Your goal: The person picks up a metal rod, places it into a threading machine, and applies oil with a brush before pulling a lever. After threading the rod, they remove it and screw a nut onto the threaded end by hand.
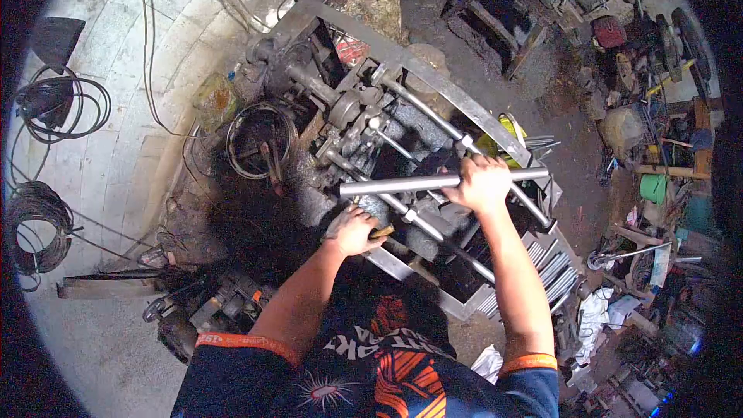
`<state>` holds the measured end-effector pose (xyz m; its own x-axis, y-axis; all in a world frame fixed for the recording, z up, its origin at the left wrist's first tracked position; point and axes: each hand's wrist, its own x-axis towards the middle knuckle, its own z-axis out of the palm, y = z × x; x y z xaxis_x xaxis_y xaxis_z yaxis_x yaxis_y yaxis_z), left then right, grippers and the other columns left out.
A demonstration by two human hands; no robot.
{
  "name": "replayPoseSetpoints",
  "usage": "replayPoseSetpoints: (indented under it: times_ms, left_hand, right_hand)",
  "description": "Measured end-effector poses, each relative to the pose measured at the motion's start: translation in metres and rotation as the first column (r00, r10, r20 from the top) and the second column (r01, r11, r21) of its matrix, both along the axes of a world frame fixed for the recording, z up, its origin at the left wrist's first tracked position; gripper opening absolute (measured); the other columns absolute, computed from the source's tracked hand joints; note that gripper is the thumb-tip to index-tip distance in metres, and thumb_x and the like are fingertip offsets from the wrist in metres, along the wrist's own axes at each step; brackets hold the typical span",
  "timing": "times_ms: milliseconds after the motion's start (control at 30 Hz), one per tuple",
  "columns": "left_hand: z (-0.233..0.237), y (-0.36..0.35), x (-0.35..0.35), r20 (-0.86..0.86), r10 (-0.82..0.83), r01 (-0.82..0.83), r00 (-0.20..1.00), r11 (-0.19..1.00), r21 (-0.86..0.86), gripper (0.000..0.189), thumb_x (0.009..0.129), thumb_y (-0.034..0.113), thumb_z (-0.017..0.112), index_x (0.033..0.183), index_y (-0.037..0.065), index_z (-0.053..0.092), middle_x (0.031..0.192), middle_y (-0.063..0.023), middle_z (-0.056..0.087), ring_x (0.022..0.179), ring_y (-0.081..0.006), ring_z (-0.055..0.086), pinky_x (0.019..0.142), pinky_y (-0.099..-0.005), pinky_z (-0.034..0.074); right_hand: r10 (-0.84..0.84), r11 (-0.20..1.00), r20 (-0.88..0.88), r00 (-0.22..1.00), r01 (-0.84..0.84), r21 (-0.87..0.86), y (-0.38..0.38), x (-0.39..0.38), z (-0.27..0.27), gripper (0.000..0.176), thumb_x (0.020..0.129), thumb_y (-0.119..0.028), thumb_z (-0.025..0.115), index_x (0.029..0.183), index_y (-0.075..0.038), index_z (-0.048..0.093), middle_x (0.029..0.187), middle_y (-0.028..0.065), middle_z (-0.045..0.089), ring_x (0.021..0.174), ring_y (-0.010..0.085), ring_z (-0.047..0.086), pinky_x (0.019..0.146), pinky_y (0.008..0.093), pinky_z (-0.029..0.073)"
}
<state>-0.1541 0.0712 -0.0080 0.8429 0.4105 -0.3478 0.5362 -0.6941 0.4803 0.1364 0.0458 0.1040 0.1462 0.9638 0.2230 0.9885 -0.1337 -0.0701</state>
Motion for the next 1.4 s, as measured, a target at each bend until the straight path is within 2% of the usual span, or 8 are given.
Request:
replayPoseSetpoints:
  times_ms: [100, 200, 300, 400, 600, 933, 1100, 1400]
  left_hand:
    - [0.0007, -0.0007, -0.0003, 0.169, -0.002, -0.019, 0.986, 0.992, 0.121, 0.042, 0.077, 0.049, 0.062, 0.083, 0.007, 0.065, 0.084, -0.0141, 0.065, 0.09, -0.0278, 0.061, 0.091, -0.0398, 0.041]
    - [-0.0016, -0.0005, -0.0007, 0.22, -0.012, -0.02, 0.975, 0.99, 0.142, 0.041, 0.077, 0.049, 0.063, 0.082, 0.007, 0.065, 0.085, -0.0134, 0.065, 0.09, -0.0272, 0.061, 0.091, -0.0396, 0.041]
    - [-0.0004, 0.001, 0.0008, 0.003, -0.02, 0.02, 1.0, 1.0, 0.013, 0.044, 0.076, 0.05, 0.063, 0.096, 0.01, 0.064, 0.098, -0.0105, 0.065, 0.102, -0.0273, 0.058, 0.101, -0.0422, 0.035]
    - [0.006, 0.0018, 0.0028, -0.055, -0.037, 0.038, 0.998, 0.999, 0.012, 0.044, 0.077, 0.051, 0.062, 0.092, 0.01, 0.064, 0.094, -0.011, 0.066, 0.101, -0.0269, 0.059, 0.101, -0.0419, 0.035]
    - [-0.0008, 0.0001, -0.0012, 0.101, -0.014, 0.006, 0.995, 0.996, 0.085, 0.043, 0.076, 0.05, 0.062, 0.088, 0.009, 0.064, 0.089, -0.0116, 0.065, 0.097, -0.0268, 0.059, 0.098, -0.0416, 0.036]
    - [0.0017, 0.0011, 0.0014, 0.043, -0.008, 0.007, 0.999, 0.999, 0.04, 0.04, 0.074, 0.048, 0.065, 0.079, 0.009, 0.062, 0.085, -0.0118, 0.063, 0.092, -0.0275, 0.06, 0.092, -0.0407, 0.04]
    - [0.0027, 0.0009, 0.0005, 0.14, -0.005, -0.006, 0.99, 0.997, 0.076, 0.038, 0.074, 0.046, 0.066, 0.077, 0.008, 0.062, 0.082, -0.0115, 0.063, 0.09, -0.0281, 0.06, 0.089, -0.0401, 0.041]
    - [0.003, -0.0002, 0.0, 0.1, 0.014, -0.022, 0.995, 0.997, 0.076, 0.042, 0.074, 0.048, 0.065, 0.082, 0.007, 0.064, 0.086, -0.0114, 0.065, 0.093, -0.0271, 0.06, 0.097, -0.0407, 0.038]
  right_hand:
    - [-0.019, 1.0, -0.001, 1.0, 0.019, -0.015, 0.0, -0.0019, 0.0001, 0.039, 0.061, -0.046, 0.071, 0.057, -0.01, 0.057, 0.058, 0.0084, 0.056, 0.055, 0.0268, 0.06, 0.059, 0.0384, 0.048]
    - [-0.009, 0.999, -0.002, 1.0, 0.009, -0.031, 0.0015, -0.0029, 0.0053, 0.038, 0.057, -0.045, 0.072, 0.059, -0.01, 0.058, 0.059, 0.0086, 0.057, 0.056, 0.0263, 0.06, 0.06, 0.0382, 0.048]
    - [0.003, 0.999, -0.001, 1.0, -0.003, -0.049, 0.0012, -0.0013, 0.0021, 0.038, 0.055, -0.045, 0.072, 0.06, -0.01, 0.059, 0.061, 0.0084, 0.057, 0.057, 0.026, 0.061, 0.06, 0.0379, 0.048]
    - [-0.007, 1.0, -0.006, 1.0, 0.007, -0.004, 0.0034, -0.001, 0.0, 0.037, 0.055, -0.045, 0.073, 0.061, -0.01, 0.06, 0.06, 0.0082, 0.057, 0.057, 0.0263, 0.061, 0.06, 0.0383, 0.048]
    - [0.034, 0.999, 0.005, 0.999, -0.034, 0.004, 0.0017, 0.0028, 0.0021, 0.039, 0.061, -0.046, 0.071, 0.059, -0.009, 0.058, 0.058, 0.009, 0.055, 0.053, 0.0274, 0.059, 0.055, 0.0381, 0.046]
    - [0.016, 1.0, -0.001, 1.0, -0.016, 0.013, -0.0006, 0.0001, 0.0023, 0.038, 0.065, -0.044, 0.067, 0.054, -0.009, 0.058, 0.058, 0.0105, 0.059, 0.051, 0.027, 0.06, 0.053, 0.0386, 0.047]
    - [0.022, 0.998, 0.022, 1.0, -0.023, 0.052, -0.0002, 0.0001, -0.0021, 0.04, 0.063, -0.046, 0.071, 0.055, -0.01, 0.056, 0.055, 0.0081, 0.053, 0.05, 0.0265, 0.057, 0.053, 0.0368, 0.045]
    - [0.037, 0.999, 0.008, 0.999, -0.037, -0.001, 0.0031, 0.0014, 0.0017, 0.04, 0.068, -0.047, 0.064, 0.056, -0.009, 0.059, 0.059, 0.0115, 0.061, 0.053, 0.0273, 0.062, 0.054, 0.0395, 0.048]
